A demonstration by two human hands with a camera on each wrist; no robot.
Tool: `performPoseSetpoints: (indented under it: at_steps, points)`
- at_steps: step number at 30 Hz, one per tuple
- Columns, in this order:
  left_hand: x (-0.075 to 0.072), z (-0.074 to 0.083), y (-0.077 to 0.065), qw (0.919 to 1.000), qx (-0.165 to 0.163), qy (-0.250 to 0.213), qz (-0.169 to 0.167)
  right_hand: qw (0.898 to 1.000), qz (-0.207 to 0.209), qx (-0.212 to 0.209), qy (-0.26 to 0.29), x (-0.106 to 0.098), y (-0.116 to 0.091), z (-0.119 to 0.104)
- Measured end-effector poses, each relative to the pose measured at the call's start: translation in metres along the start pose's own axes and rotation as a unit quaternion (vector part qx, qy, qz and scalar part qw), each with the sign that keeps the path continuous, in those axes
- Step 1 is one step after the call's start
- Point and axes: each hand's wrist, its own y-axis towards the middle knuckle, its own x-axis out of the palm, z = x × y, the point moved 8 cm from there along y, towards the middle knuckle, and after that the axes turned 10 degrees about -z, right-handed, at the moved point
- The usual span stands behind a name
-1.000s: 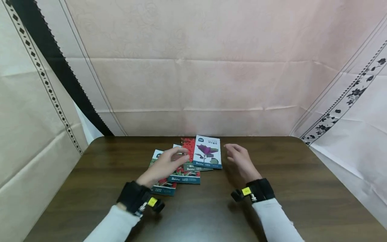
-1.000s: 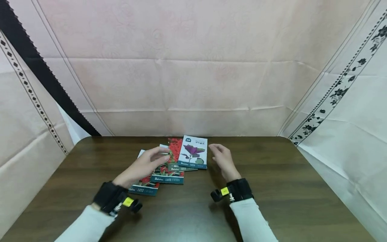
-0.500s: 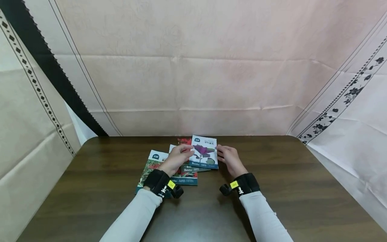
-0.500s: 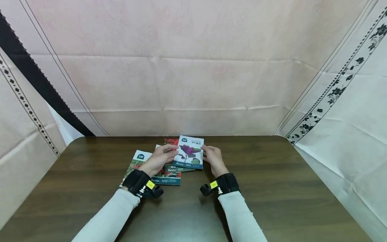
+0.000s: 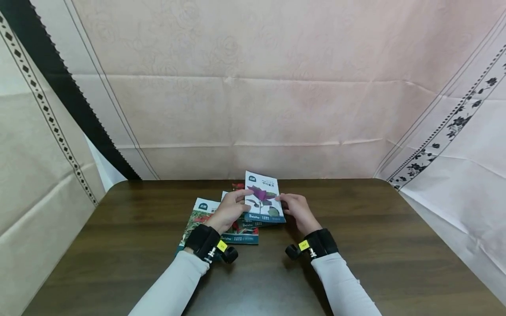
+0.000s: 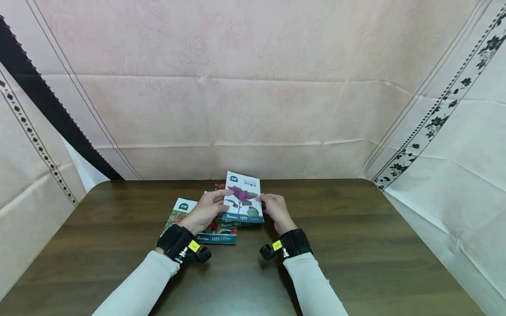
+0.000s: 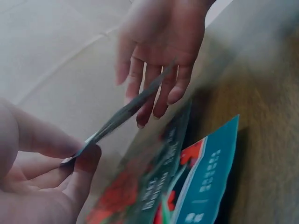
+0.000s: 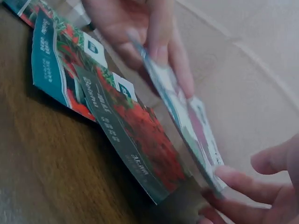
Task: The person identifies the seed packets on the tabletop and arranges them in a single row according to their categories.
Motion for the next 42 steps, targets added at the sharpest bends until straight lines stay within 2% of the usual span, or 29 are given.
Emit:
performPoseSetpoints:
  at_steps: [3,6,7,10,13,15,16,20,23,25,29,33,38,42]
  points:
    - [0.000,0.008,-0.011,0.9995,0.004,0.030,-0.007,0.999,-0.002,-0.018,-0.038,0.003,-0.004,-0.006]
    - [-0.003,0.020,-0.028,0.9932,0.017,0.115,0.009,0.994,-0.013,-0.054,-0.092,0.010,-0.012,-0.018]
    - [-0.005,0.024,-0.035,0.9883,0.024,0.150,0.016,0.991,-0.022,-0.067,-0.114,0.014,-0.016,-0.022]
    - [-0.011,0.035,-0.059,0.9662,0.044,0.252,0.035,0.973,-0.073,-0.105,-0.190,0.031,-0.031,-0.036]
    - [-0.017,0.038,-0.084,0.9506,0.061,0.304,0.022,0.947,-0.145,-0.132,-0.253,0.054,-0.046,-0.043]
    - [-0.022,0.035,-0.102,0.9466,0.067,0.315,0.003,0.929,-0.191,-0.141,-0.282,0.072,-0.058,-0.043]
    - [-0.025,0.032,-0.111,0.9476,0.065,0.313,-0.011,0.922,-0.213,-0.144,-0.291,0.081,-0.064,-0.042]
    - [-0.035,0.009,-0.147,0.9585,0.038,0.271,-0.080,0.897,-0.285,-0.139,-0.309,0.116,-0.091,-0.032]
    - [-0.040,-0.010,-0.170,0.9624,0.012,0.238,-0.131,0.879,-0.337,-0.140,-0.306,0.141,-0.113,-0.023]
    - [-0.042,-0.018,-0.183,0.9616,-0.001,0.226,-0.155,0.867,-0.369,-0.145,-0.304,0.156,-0.127,-0.018]
    - [-0.043,-0.026,-0.201,0.9542,-0.022,0.238,-0.180,0.846,-0.414,-0.143,-0.303,0.179,-0.147,-0.010]
    - [-0.045,-0.022,-0.211,0.9442,-0.038,0.268,-0.187,0.838,-0.424,-0.141,-0.313,0.193,-0.155,-0.006]
    - [-0.050,-0.018,-0.218,0.9323,-0.056,0.314,-0.171,0.838,-0.425,-0.134,-0.315,0.203,-0.155,-0.003]
    - [-0.053,-0.020,-0.224,0.9215,-0.063,0.350,-0.156,0.831,-0.424,-0.144,-0.330,0.209,-0.155,-0.005]
